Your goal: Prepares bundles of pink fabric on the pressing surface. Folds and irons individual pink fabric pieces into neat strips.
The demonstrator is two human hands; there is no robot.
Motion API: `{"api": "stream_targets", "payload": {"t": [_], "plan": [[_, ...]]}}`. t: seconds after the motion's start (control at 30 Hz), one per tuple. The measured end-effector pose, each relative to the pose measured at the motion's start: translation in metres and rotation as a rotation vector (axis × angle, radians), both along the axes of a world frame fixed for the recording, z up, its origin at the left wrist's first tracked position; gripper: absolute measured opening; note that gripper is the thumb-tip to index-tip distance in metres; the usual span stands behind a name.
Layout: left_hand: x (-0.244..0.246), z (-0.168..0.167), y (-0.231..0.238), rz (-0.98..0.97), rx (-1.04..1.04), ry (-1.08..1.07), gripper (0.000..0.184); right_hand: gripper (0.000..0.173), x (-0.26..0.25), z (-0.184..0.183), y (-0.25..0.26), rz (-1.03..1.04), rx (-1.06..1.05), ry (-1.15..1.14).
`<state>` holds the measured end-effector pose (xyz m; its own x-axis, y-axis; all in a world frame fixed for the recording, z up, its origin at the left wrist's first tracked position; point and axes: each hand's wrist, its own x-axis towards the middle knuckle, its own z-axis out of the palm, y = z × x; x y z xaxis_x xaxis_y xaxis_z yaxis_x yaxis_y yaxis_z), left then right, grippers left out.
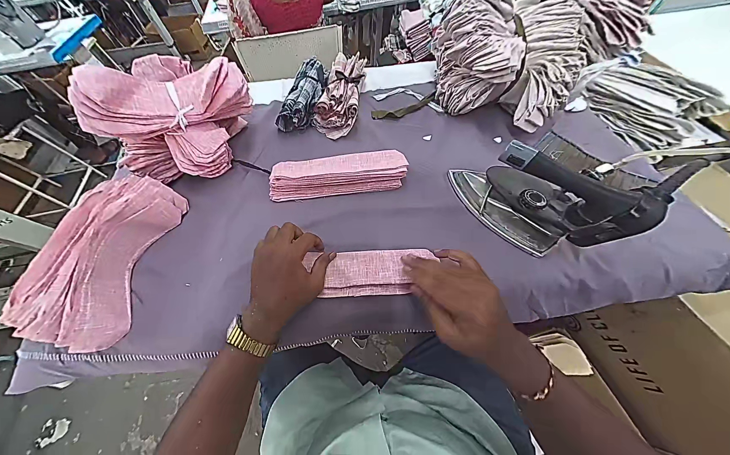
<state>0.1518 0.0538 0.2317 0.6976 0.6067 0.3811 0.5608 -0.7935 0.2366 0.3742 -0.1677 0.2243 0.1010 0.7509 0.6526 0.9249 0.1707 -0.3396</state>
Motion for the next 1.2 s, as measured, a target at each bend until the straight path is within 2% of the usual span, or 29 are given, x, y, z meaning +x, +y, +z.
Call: {"api": "stream_targets", "payload": {"t": [0.1, 0.2, 0.27, 0.33, 0.47, 0.57, 0.7, 0.87, 1.2], "plan": [[0.000, -0.001, 0.002, 0.000, -0.031, -0.003, 0.037, 0.042, -0.012, -0.023, 0.001, -0.188, -0.163, -0.129], [-0.001, -0.002, 0.002, 0.034, -0.067, -0.003, 0.038, 0.042, -0.013, -0.023, 0.004, -0.252, -0.208, -0.092], [0.002, 0.000, 0.001, 0.010, -0.013, -0.008, 0.035, 0.042, -0.008, -0.016, 0.004, -0.215, -0.243, -0.038], [0.010, 0.004, -0.007, -0.101, 0.049, -0.025, 0.027, 0.043, -0.003, -0.010, 0.005, -0.167, -0.261, -0.023], [0.042, 0.007, -0.027, -0.355, -0.060, 0.010, 0.033, 0.033, 0.006, -0.003, 0.017, -0.147, -0.185, 0.020], [0.060, 0.002, -0.034, -0.324, -0.107, 0.025, 0.033, 0.026, 0.020, -0.003, 0.032, -0.123, -0.136, 0.081], [0.058, -0.005, -0.029, -0.345, -0.235, -0.200, 0.022, 0.030, 0.029, -0.012, 0.037, -0.049, -0.137, 0.212], [0.052, -0.006, -0.026, -0.424, -0.364, -0.343, 0.017, 0.013, 0.030, -0.011, 0.035, 0.073, -0.040, 0.428], [0.056, -0.007, -0.030, -0.431, -0.360, -0.207, 0.027, 0.028, 0.028, -0.010, 0.033, 0.063, -0.120, 0.407]]}}
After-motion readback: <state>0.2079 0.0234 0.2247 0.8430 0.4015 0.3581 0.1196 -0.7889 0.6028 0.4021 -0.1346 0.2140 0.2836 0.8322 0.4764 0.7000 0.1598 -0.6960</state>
